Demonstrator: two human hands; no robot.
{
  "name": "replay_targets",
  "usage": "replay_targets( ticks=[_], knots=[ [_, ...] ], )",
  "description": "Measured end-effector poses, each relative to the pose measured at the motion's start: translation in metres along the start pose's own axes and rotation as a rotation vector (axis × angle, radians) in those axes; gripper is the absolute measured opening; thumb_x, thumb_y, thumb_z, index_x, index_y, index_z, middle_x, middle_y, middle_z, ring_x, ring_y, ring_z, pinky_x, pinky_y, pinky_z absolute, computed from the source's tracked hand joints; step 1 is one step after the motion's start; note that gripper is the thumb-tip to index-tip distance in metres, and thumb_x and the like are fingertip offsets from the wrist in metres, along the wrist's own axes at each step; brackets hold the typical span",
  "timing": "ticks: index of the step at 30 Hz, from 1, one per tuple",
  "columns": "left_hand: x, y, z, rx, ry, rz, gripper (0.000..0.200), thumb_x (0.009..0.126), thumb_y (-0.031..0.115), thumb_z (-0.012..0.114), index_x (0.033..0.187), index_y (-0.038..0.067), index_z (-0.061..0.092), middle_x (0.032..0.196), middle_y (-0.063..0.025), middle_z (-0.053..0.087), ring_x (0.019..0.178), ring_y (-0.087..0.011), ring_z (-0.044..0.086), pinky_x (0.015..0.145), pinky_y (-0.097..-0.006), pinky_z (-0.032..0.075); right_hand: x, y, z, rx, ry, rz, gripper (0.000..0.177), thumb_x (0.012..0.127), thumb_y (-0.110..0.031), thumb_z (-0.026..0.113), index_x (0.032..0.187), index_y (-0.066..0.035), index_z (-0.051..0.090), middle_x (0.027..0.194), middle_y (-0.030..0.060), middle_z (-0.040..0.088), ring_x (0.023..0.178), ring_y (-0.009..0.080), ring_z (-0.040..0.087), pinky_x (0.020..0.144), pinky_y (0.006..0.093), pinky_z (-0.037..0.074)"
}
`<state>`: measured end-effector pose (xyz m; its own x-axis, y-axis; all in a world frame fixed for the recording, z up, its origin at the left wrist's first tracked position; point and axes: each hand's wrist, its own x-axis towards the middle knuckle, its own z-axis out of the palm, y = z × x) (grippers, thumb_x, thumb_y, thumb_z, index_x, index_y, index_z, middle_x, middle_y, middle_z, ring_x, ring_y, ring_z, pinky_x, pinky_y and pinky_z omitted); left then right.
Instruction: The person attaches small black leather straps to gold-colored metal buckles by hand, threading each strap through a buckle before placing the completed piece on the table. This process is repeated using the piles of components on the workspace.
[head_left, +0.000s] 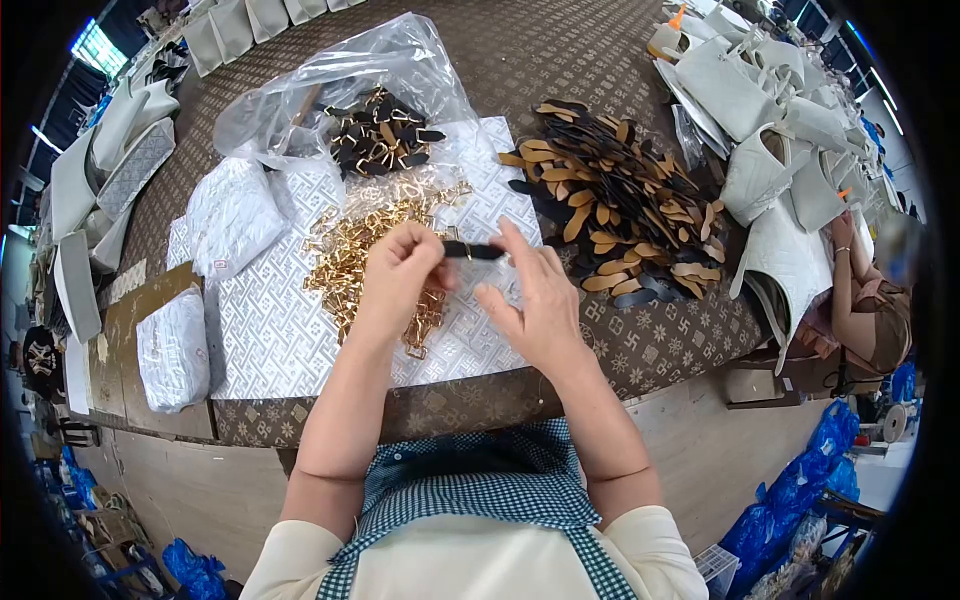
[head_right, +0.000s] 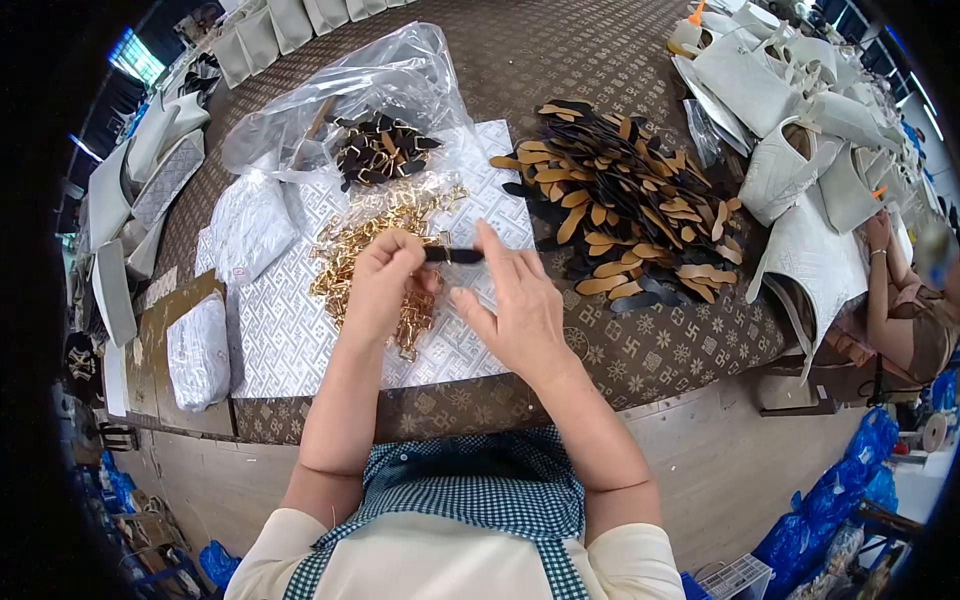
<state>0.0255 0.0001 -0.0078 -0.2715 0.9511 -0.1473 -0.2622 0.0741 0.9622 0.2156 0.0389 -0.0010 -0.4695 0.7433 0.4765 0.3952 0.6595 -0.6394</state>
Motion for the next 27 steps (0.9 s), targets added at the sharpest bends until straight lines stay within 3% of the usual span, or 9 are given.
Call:
replay_targets(
  ticks=[2, 4, 8, 11, 14, 20, 23, 26, 27],
  knots=[
    [0.008, 0.005, -0.002, -0.203, 0.204, 0.200, 0.015, 0.099, 0.017, 0.056, 0.099, 0.002, 0.057, 0.082, -0.0085, 0.064, 0.068, -0.0144, 0.064, 0.061, -0.0276, 0.054, -0.006, 0.006, -0.010, 0.032, 0.061, -0.003, 0.064, 0.085, -0.026, 0.071, 0.139, -0.002, 0.046, 0.114, 0.0131, 0.065, 0.099, 0.0316, 0.059, 0.083, 0.0404, 0.051],
    [0.007, 0.024, 0.003, -0.224, 0.308, 0.265, 0.043, 0.100, 0.022, 0.056, 0.134, -0.002, 0.047, 0.093, -0.0101, 0.064, 0.069, -0.0145, 0.063, 0.061, -0.0271, 0.054, -0.012, 0.012, -0.027, 0.029, 0.072, 0.043, 0.055, 0.085, -0.021, 0.070, 0.134, -0.002, 0.051, 0.113, 0.0131, 0.065, 0.100, 0.0312, 0.058, 0.085, 0.0399, 0.050],
    [0.013, -0.004, -0.006, 0.438, 0.301, 0.324, 0.046, 0.093, 0.024, 0.066, 0.130, 0.000, 0.054, 0.099, -0.0104, 0.062, 0.079, -0.0177, 0.062, 0.068, -0.0304, 0.051, -0.028, 0.031, -0.064, -0.119, 0.157, 0.214, 0.024, 0.085, -0.009, 0.067, 0.108, -0.002, 0.067, 0.106, 0.0113, 0.066, 0.097, 0.0290, 0.058, 0.083, 0.0386, 0.048],
    [0.017, -0.016, -0.001, 1.069, 0.187, 0.591, 0.030, 0.084, 0.018, 0.070, 0.112, 0.008, 0.068, 0.106, -0.0098, 0.059, 0.104, -0.0288, 0.054, 0.093, -0.0434, 0.042, -0.041, 0.044, -0.094, -0.397, 0.106, 0.237, 0.022, 0.084, -0.007, 0.067, 0.107, -0.005, 0.068, 0.106, 0.0092, 0.064, 0.099, 0.0292, 0.055, 0.087, 0.0393, 0.046],
    [0.016, -0.019, 0.009, 1.363, 0.236, 0.547, 0.025, 0.081, 0.021, 0.071, 0.102, 0.008, 0.071, 0.107, -0.0078, 0.060, 0.108, -0.0262, 0.052, 0.096, -0.0463, 0.036, -0.054, 0.054, -0.108, -0.481, 0.058, 0.302, 0.023, 0.081, -0.008, 0.068, 0.104, -0.006, 0.069, 0.109, 0.0080, 0.062, 0.102, 0.0303, 0.054, 0.088, 0.0405, 0.046],
    [0.014, -0.014, 0.012, 1.297, 0.188, 0.519, 0.012, 0.079, 0.015, 0.070, 0.086, 0.007, 0.066, 0.100, -0.0062, 0.061, 0.102, -0.0274, 0.055, 0.094, -0.0448, 0.038, -0.061, 0.067, -0.107, -0.464, 0.073, 0.270, 0.019, 0.076, -0.007, 0.072, 0.094, -0.006, 0.069, 0.103, 0.0076, 0.063, 0.098, 0.0300, 0.055, 0.086, 0.0400, 0.046],
    [0.017, -0.018, 0.007, 1.031, 0.055, 0.589, 0.014, 0.077, 0.011, 0.071, 0.085, 0.005, 0.062, 0.090, -0.0092, 0.061, 0.097, -0.0280, 0.055, 0.089, -0.0429, 0.040, -0.056, 0.064, -0.110, -0.459, 0.050, 0.280, 0.015, 0.075, -0.005, 0.072, 0.087, -0.003, 0.064, 0.099, 0.0071, 0.064, 0.097, 0.0291, 0.055, 0.084, 0.0395, 0.046],
    [0.000, -0.010, 0.016, 0.419, 0.051, 0.205, 0.015, 0.085, 0.008, 0.071, 0.095, 0.002, 0.062, 0.088, -0.0012, 0.064, 0.080, -0.0128, 0.060, 0.068, -0.0279, 0.048, -0.048, 0.057, -0.105, -0.354, 0.025, 0.308, 0.013, 0.077, -0.003, 0.071, 0.084, -0.003, 0.060, 0.094, 0.0080, 0.064, 0.093, 0.0275, 0.056, 0.081, 0.0374, 0.046],
    [-0.002, -0.011, 0.021, 0.183, 0.060, 0.228, 0.015, 0.088, 0.007, 0.070, 0.099, 0.001, 0.063, 0.087, 0.0006, 0.064, 0.077, -0.0074, 0.059, 0.067, -0.0218, 0.047, -0.043, 0.047, -0.099, -0.229, 0.043, 0.394, 0.010, 0.084, 0.000, 0.067, 0.088, -0.002, 0.058, 0.088, 0.0073, 0.065, 0.082, 0.0202, 0.059, 0.075, 0.0319, 0.048]
  ],
)
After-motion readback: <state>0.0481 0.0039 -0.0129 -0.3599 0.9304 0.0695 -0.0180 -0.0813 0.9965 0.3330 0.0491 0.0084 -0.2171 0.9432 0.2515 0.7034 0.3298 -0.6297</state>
